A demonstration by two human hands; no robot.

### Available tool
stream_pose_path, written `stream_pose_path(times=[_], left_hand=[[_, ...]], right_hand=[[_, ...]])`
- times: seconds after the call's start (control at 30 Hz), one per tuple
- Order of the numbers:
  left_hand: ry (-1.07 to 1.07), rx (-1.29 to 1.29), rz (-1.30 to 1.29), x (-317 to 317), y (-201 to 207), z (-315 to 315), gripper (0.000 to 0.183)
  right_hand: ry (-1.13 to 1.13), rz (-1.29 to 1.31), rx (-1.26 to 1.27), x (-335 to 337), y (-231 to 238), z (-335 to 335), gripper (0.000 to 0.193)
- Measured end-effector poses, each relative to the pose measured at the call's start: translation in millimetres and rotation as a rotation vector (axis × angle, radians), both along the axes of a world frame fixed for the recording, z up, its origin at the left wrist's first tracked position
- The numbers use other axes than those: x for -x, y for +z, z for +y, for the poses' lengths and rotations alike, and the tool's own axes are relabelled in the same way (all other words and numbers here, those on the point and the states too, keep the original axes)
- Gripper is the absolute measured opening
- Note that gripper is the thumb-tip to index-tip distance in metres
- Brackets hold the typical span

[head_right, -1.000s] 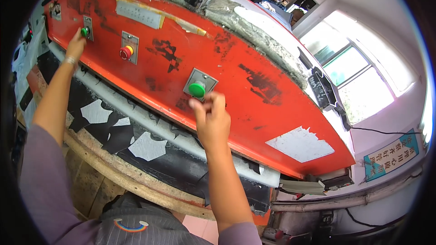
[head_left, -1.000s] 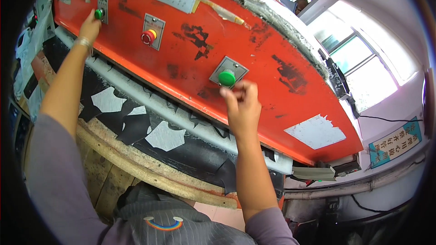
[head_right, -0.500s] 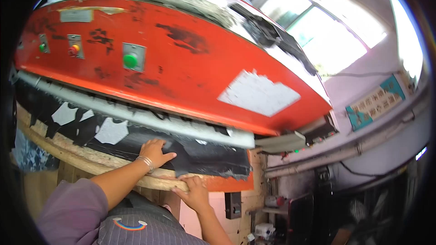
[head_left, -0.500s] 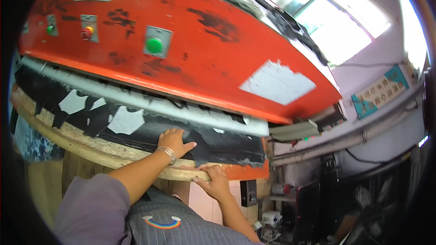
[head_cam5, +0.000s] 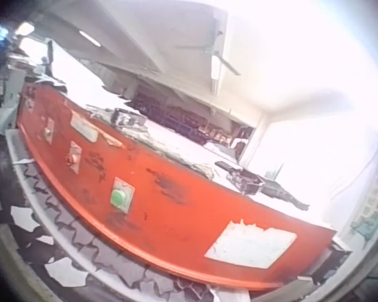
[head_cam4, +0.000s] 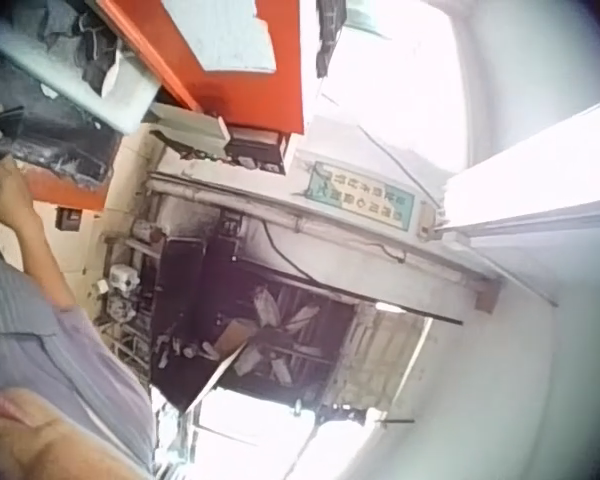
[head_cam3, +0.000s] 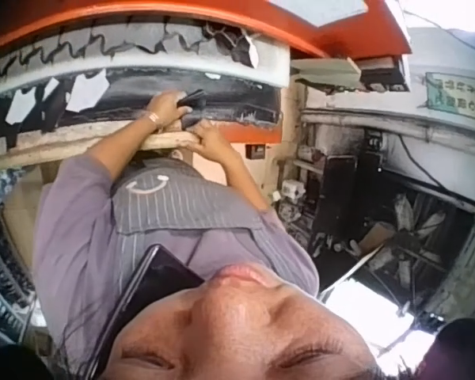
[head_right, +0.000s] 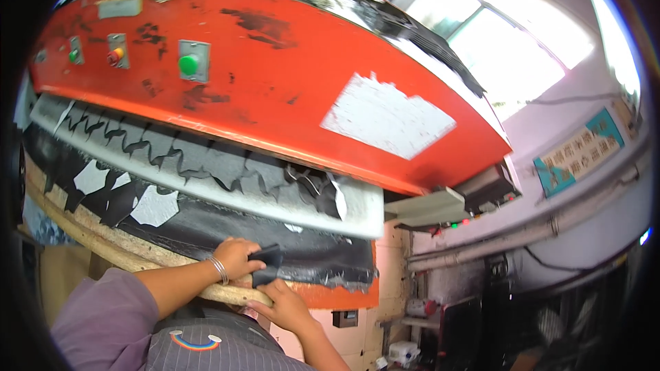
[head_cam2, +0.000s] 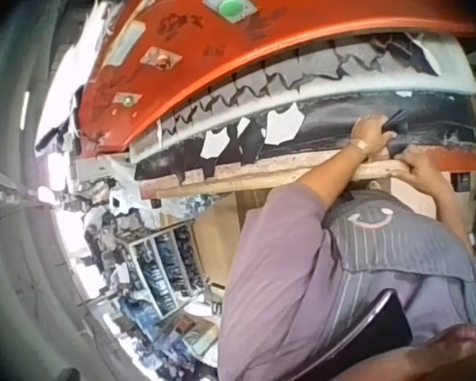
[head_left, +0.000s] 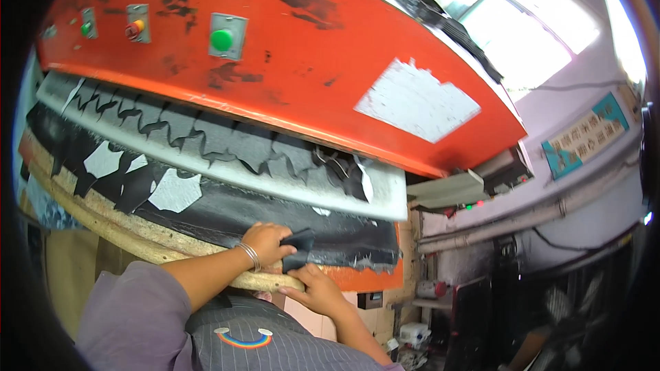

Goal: Operating a hydraulic press machine to cut out shoe components from a leather sheet using a metal die.

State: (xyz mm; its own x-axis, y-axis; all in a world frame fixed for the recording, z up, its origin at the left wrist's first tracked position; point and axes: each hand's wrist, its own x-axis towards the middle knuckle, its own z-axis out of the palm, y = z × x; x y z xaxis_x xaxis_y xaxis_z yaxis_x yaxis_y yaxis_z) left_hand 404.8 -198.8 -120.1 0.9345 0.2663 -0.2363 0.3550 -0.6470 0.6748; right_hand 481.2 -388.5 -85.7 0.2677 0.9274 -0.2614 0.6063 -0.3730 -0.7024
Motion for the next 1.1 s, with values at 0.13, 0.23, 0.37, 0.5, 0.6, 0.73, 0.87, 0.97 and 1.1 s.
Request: stream_pose_path(times=[0.13,0.23,0.37,0.5,0.6,0.73,0.87,0.97,1.1], left_hand=[[-0.043,0.041,-0.062,12,-23,-1,0.034],[-0.05,0.055,-0.077,25,-48,-5,0.035],[-0.034,0.166,-0.046,25,-46,-5,0.034],[0.099,0.325,-0.194,7,-38,-4,0.033],[0.225,0.295,-0.29,-7,-33,6,0.031],[0.231,0.439,-0.493,-27,-35,20,0.032],[0.106,0.344,-0.37,-40,-28,27,0.032],[0.316,0.437,-0.329,-46,-17,47,0.035],[0.482,0.502,-0.223,-23,3,71,0.031]], right_hand=[[-0.15,-0.025,-0.001,-70,14,34,0.052],[-0.154,-0.418,-0.253,-134,-6,92,0.066],[-0.183,-0.614,-0.091,-175,-15,147,0.071],[-0.152,-0.539,-0.122,-196,-30,139,0.066],[-0.199,-0.552,-0.288,-173,-22,114,0.064],[-0.281,0.095,-0.399,-140,-33,40,0.081],[-0.365,0.695,-0.346,-86,-48,0,0.094],[-0.28,0.392,-0.414,-76,-67,-10,0.072],[-0.017,-0.226,-0.134,-66,-42,3,0.06]])
